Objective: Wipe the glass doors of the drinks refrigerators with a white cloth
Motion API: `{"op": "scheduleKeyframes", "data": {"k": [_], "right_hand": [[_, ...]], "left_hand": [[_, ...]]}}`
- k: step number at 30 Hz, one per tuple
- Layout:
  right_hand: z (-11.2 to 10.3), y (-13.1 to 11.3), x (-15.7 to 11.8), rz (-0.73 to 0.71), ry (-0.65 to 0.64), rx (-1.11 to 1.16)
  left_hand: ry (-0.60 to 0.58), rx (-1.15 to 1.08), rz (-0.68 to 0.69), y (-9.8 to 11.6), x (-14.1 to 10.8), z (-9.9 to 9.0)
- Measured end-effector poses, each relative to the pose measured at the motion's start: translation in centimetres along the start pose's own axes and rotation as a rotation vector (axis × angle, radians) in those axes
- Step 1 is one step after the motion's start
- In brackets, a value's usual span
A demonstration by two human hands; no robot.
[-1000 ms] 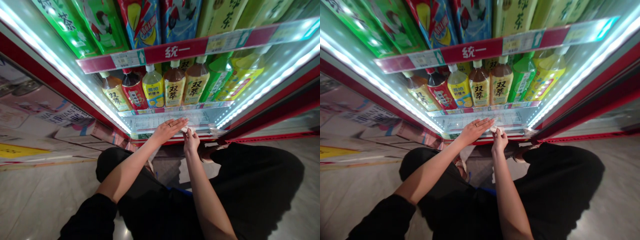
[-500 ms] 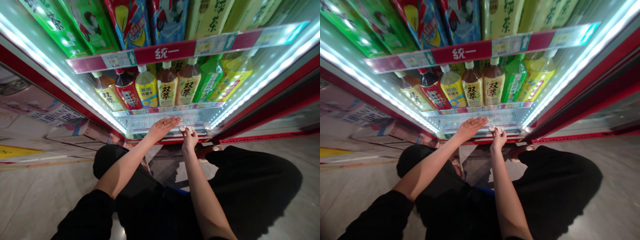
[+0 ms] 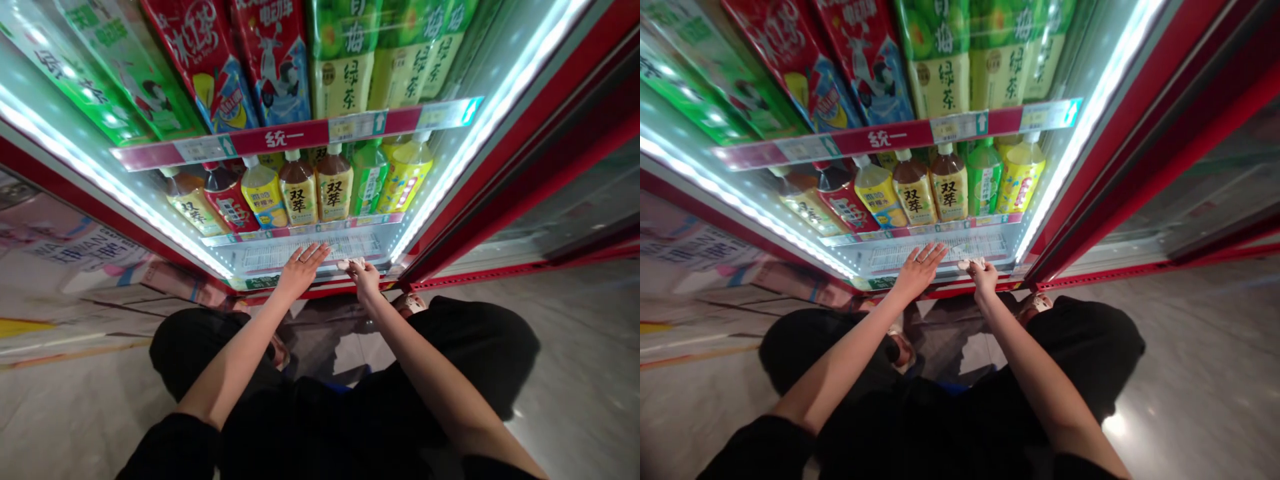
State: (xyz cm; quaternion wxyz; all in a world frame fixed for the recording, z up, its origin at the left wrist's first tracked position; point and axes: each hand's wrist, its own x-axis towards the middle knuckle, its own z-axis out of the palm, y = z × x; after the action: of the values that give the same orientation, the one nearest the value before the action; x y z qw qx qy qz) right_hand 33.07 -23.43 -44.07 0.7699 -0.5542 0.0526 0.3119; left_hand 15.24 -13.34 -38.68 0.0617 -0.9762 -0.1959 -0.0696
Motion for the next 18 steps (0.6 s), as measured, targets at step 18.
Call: {"op": "scheduleKeyframes", "data": {"k": [18], "right_hand": [[-3.0, -3.8, 2.4, 0.101, -0.180, -0.092]], "left_hand": [[0.132, -0.983, -0.505, 10.7, 0.3, 1.1]]}}
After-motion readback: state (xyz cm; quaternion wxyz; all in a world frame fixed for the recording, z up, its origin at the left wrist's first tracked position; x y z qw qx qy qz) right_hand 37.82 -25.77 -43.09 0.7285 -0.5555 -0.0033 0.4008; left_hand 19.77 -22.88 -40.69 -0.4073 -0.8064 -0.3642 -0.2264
